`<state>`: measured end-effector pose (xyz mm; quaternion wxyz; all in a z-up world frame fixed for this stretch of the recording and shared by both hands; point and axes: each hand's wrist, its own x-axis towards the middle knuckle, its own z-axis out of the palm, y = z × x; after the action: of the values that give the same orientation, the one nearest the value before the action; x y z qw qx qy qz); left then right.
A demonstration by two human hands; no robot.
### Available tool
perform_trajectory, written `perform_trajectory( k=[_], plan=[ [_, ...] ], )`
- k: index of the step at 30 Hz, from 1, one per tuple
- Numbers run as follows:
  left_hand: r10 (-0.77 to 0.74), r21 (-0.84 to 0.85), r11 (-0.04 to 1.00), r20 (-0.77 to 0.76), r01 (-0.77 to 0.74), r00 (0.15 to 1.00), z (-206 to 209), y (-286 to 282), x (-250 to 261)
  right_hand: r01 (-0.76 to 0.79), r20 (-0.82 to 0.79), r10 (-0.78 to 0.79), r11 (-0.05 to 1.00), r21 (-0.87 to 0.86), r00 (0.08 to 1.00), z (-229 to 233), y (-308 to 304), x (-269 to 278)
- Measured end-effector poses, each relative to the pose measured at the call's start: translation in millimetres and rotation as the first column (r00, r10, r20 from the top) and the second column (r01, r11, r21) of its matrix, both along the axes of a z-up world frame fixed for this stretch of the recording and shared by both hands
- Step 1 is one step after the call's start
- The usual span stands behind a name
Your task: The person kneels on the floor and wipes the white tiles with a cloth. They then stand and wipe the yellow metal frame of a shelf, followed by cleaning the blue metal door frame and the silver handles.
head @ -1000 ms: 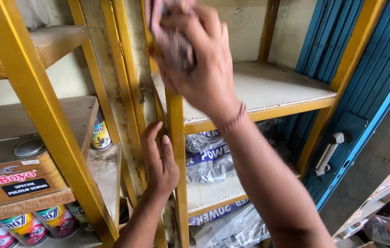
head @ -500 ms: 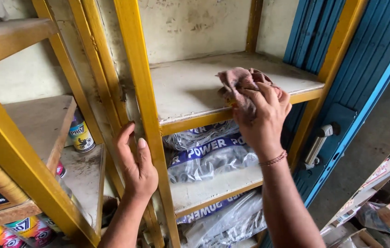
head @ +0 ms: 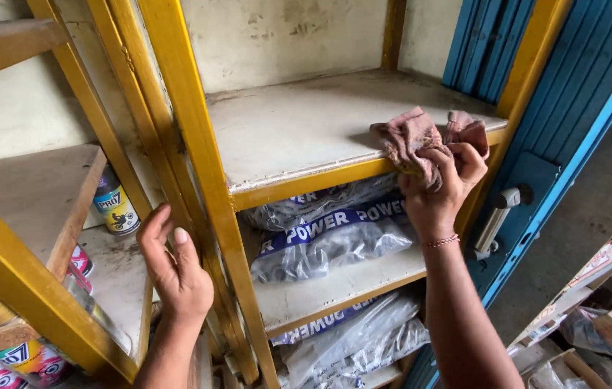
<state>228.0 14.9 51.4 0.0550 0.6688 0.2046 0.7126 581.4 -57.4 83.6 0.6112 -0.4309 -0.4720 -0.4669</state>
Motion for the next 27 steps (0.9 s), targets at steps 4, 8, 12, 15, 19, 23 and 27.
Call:
perform_trajectory(
  k=[4, 8, 12, 15, 19, 23, 27],
  plan=[
    [0.004, -0.039, 0.999, 0.020, -0.003, 1.000, 0.7, -6.1, 5.9, 0.076, -0.007, -0.076, 0.997, 0.015, 0.997, 1.3, 3.0, -30.4],
    [0.000, -0.026, 1.000, 0.006, 0.000, 1.000, 0.2, -7.7, 13.3, -0.025, 0.081, 0.023, 0.999, 0.026, 0.996, 0.6, 18.4, -93.8],
    [-0.035, -0.038, 0.999, 0.085, 0.039, 0.996, 0.6, -8.0, 8.7, -0.218, 0.140, 0.219, 0.976, -0.024, 0.966, 42.6, -6.5, -143.6],
    [-0.071, -0.033, 0.996, 0.162, 0.077, 0.984, -0.7, -4.9, 1.8, -0.299, 0.291, 0.308, 0.951, -0.077, 0.906, 70.3, -17.7, -188.7],
    [-0.177, 0.031, 0.984, 0.257, 0.175, 0.950, 2.0, -13.2, -2.9, -0.020, 0.415, 0.128, 0.967, -0.255, 0.901, 66.4, 13.7, -234.1],
    [-0.038, -0.058, 0.997, 0.222, 0.052, 0.974, -27.2, -12.6, -21.2, -0.008, 0.414, 0.134, 0.957, -0.291, 0.900, -10.2, 12.0, -237.0],
    [-0.095, -0.144, 0.983, 0.135, 0.115, 0.986, -66.2, -11.3, -24.7, -0.126, 0.395, 0.279, 0.921, -0.370, 0.875, -148.3, 19.8, -232.6]
  ],
)
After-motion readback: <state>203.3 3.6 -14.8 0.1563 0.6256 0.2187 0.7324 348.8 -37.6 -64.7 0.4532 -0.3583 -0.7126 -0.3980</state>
